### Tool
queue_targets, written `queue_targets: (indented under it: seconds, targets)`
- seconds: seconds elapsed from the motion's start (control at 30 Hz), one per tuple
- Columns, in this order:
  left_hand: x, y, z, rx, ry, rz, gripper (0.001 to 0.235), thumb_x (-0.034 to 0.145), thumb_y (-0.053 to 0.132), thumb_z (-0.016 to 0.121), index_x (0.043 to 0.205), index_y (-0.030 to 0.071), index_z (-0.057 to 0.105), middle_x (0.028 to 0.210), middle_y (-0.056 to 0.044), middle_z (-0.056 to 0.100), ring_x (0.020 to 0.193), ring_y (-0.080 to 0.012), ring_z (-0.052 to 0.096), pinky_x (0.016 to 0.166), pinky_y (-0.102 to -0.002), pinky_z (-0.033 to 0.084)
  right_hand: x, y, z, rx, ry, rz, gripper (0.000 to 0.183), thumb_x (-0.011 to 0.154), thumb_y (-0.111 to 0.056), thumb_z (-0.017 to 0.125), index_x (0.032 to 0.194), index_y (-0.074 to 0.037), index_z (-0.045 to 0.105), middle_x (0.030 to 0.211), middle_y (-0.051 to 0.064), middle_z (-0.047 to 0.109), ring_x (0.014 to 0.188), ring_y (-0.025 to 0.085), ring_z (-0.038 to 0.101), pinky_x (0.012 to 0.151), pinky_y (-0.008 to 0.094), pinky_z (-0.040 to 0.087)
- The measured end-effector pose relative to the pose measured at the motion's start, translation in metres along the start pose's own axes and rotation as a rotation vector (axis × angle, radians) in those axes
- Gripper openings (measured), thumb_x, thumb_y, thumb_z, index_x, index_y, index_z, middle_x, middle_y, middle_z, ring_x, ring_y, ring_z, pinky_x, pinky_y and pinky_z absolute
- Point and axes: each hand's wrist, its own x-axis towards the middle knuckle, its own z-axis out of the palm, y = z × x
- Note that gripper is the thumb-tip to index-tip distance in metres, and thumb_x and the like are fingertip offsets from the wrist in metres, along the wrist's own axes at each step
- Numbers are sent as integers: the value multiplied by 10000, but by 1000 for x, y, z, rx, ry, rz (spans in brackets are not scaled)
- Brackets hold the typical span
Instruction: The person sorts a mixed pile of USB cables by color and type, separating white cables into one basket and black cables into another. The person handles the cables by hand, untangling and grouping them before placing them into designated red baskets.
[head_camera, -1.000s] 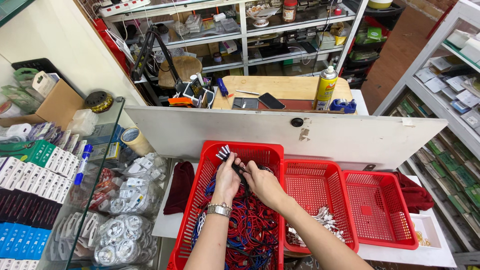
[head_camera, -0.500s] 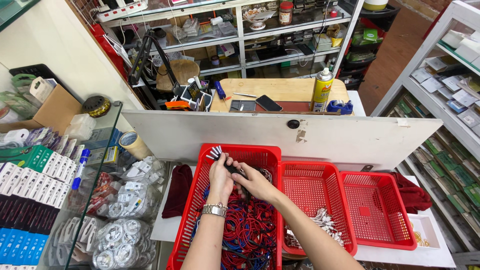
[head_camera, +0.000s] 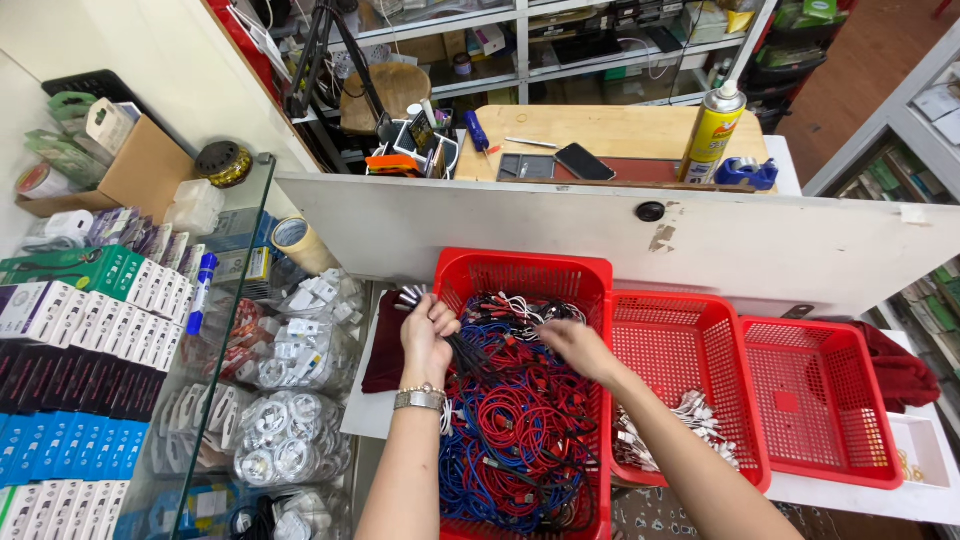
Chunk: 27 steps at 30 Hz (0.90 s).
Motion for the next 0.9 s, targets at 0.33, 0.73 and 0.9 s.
queue_targets:
  seconds: [0.33,0.73,0.9]
  targets:
    - [-20,-17,-14,149,-12,-134,223,1082,218,462,935,64,528,628,37,361,474,-68,280,433,-248,241,104,46,64,-395,-95,105,313,903,-111,582,1174,-81,736,1143,211,720,1100,375,674,985,445,524]
    - [-35,-11,-7,211,-18,-227,219,1083,219,466,958,53,535,637,37,374,477,-63,298,437,-240,261,138,23,94,-862,-26,105,398,887,-183,674,1270,-101,604,1286,105,603,1245,295,553,988,418,501]
    - [-26,-9,-12,152,-27,-242,217,1082,222,466,959,58,534,642,33,382,480,-66,306,446,-239,272,126,15,89,-754,-12,0,286,892,-317,711,1072,-113,620,1175,91,666,1190,304,599,948,444,516]
